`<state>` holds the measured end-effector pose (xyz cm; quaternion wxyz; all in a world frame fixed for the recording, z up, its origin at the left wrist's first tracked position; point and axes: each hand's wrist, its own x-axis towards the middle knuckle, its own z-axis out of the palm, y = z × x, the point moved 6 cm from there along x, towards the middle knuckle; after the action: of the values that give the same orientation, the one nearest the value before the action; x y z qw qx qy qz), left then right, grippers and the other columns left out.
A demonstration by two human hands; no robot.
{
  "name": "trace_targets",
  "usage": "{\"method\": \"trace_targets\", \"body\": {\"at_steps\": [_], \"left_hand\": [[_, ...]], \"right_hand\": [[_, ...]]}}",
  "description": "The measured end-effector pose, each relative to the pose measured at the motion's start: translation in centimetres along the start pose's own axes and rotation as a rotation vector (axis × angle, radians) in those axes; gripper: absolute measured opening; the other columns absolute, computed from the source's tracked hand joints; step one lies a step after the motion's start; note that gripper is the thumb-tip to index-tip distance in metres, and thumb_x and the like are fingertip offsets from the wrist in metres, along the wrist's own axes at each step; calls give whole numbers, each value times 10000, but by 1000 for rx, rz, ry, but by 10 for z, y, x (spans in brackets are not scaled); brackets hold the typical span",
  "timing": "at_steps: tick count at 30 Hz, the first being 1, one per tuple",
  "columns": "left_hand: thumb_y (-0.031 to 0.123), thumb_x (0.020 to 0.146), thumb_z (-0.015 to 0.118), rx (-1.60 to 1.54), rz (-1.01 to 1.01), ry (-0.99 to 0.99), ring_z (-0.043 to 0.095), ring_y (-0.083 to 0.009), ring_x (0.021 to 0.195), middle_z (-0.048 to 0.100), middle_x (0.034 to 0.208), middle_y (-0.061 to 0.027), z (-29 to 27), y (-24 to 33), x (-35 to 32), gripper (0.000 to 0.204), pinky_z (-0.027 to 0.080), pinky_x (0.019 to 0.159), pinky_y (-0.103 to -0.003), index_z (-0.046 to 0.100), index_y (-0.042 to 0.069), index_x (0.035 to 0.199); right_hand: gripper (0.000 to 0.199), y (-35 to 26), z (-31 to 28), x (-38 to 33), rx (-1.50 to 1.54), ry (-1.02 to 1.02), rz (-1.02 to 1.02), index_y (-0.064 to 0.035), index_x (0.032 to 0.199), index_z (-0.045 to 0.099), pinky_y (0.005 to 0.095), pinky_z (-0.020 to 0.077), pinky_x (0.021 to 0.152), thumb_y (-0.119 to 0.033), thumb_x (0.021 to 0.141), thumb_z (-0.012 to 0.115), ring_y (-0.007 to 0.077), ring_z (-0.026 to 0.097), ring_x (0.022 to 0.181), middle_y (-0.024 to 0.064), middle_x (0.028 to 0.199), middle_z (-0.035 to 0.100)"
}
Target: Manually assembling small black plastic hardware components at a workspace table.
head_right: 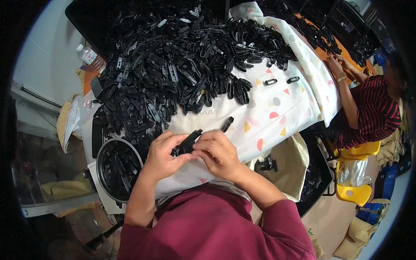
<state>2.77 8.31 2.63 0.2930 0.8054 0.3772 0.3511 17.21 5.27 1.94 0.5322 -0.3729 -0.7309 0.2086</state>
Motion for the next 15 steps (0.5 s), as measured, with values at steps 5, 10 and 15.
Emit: {"method": "trace_targets", "body": {"at_steps": [5,10,15], "left_hand": [[186,636,752,171,26,-11,556,-234,678,591,696,-64,-6,2,-6,380,450,597,-327,620,57,968],[187,642,739,307,-97,4,545,-239,694,597,701,-61,-24,4,-32,380,449,602,-336,623,73,985],[207,645,738,994,-700,240,533,-266,788,616,869,-100,-127,-29,-125,463,449,688,-356,601,87,1070]], "right_hand": [[224,16,10,8,298,-100,427,-3,942,592,277,497,668,-67,750,689,210,593,854,99,896,590],[353,32,20,5,35,-427,244,-20,987,593,303,500,664,-213,726,732,217,601,828,97,904,607],[345,94,-34,-2,-627,-424,356,-69,1009,624,360,467,801,-41,666,648,290,516,1020,104,1094,566]]}}
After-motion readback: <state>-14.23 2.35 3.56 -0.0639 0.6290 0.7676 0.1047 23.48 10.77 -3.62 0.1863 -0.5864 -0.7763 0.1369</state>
